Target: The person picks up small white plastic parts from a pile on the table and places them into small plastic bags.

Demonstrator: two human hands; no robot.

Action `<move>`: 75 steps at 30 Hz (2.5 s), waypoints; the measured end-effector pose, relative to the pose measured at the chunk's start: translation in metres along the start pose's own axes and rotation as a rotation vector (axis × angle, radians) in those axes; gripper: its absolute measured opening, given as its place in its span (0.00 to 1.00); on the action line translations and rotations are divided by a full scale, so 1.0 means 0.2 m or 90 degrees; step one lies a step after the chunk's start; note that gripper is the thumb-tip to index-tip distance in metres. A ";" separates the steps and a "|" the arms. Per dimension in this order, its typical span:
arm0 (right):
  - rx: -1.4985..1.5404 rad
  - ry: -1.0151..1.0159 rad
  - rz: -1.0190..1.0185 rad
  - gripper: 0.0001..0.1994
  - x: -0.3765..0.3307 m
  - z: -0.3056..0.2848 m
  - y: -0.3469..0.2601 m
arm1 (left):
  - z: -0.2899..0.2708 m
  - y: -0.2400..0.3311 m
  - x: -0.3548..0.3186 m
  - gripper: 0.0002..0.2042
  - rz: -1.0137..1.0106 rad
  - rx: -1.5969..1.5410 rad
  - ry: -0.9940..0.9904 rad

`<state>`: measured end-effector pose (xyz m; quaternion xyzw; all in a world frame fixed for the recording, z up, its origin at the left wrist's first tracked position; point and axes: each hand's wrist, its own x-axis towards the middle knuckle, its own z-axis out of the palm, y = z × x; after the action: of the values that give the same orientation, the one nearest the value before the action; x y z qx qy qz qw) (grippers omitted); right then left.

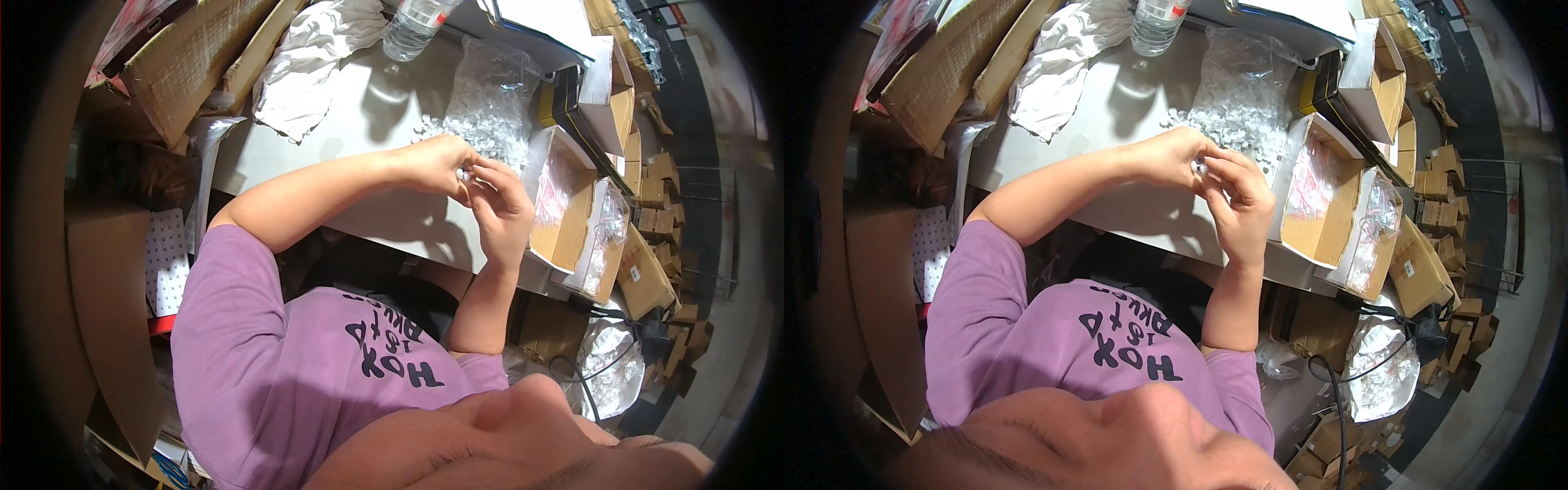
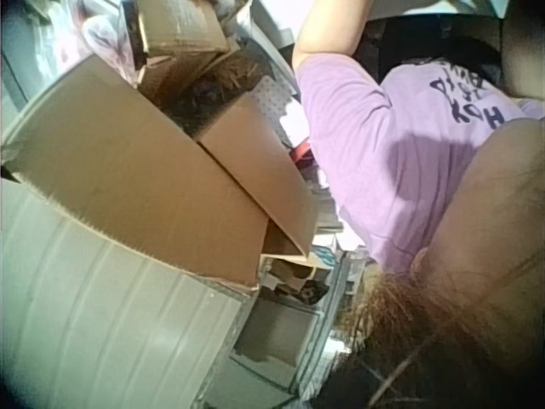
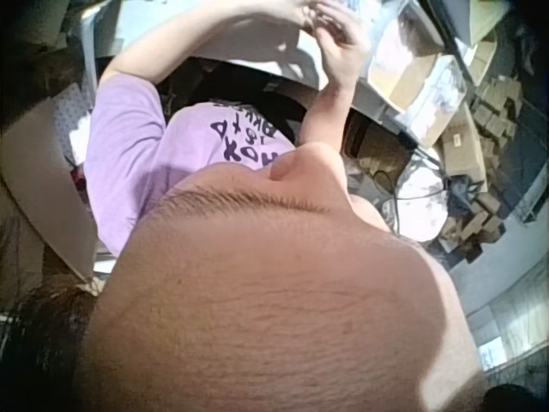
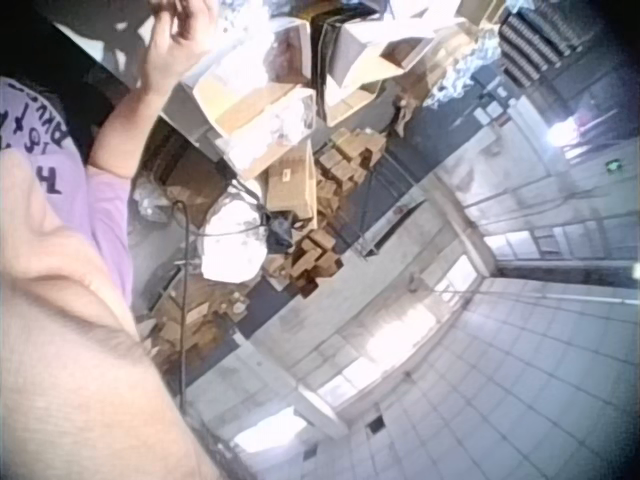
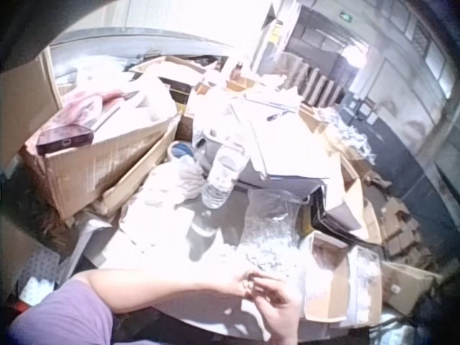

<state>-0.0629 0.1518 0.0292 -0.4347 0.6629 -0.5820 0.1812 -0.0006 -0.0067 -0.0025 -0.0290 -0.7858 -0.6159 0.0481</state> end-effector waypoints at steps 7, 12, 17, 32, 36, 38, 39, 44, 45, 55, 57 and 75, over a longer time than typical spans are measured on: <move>-0.237 -0.089 -0.091 0.19 0.01 -0.06 -0.02 | -0.03 0.05 -0.02 0.14 -0.061 -0.012 -0.053; -0.303 -0.078 -0.109 0.18 0.01 -0.07 -0.02 | -0.04 0.03 0.00 0.19 -0.033 -0.044 -0.108; -0.283 -0.070 -0.109 0.14 0.02 -0.08 -0.04 | -0.04 0.05 -0.02 0.19 -0.024 -0.115 -0.129; -0.213 0.037 -0.029 0.03 -0.01 -0.12 0.00 | -0.04 0.05 0.00 0.11 0.166 0.033 0.039; -0.179 0.081 0.013 0.03 -0.02 -0.11 0.02 | -0.01 0.02 0.01 0.06 0.245 0.102 0.096; -0.251 0.040 -0.032 0.04 -0.02 -0.12 0.03 | 0.00 0.02 0.02 0.05 0.260 0.107 0.090; -0.248 0.043 -0.029 0.03 -0.02 -0.12 0.01 | 0.01 0.02 0.02 0.05 0.273 0.111 0.087; -0.279 0.033 -0.043 0.03 -0.04 -0.13 0.00 | 0.02 0.05 0.00 0.05 0.252 0.106 0.045; -0.265 0.056 -0.033 0.03 -0.06 -0.15 0.00 | 0.02 0.04 0.00 0.05 0.263 0.117 0.071; -0.689 0.591 0.100 0.09 -0.22 -0.91 -0.02 | 0.02 0.04 0.01 0.10 0.201 0.106 0.145; -0.610 0.369 0.180 0.12 -0.15 -0.93 0.06 | 0.01 0.04 0.01 0.10 0.214 0.128 0.139; -0.582 0.079 0.123 0.10 -0.02 -0.71 0.01 | 0.00 0.03 0.00 0.10 0.211 0.139 0.121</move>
<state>-0.1671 0.2410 0.0631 -0.3706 0.8981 -0.2361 -0.0155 -0.0007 -0.0045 0.0028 -0.0943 -0.8242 -0.5110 0.2251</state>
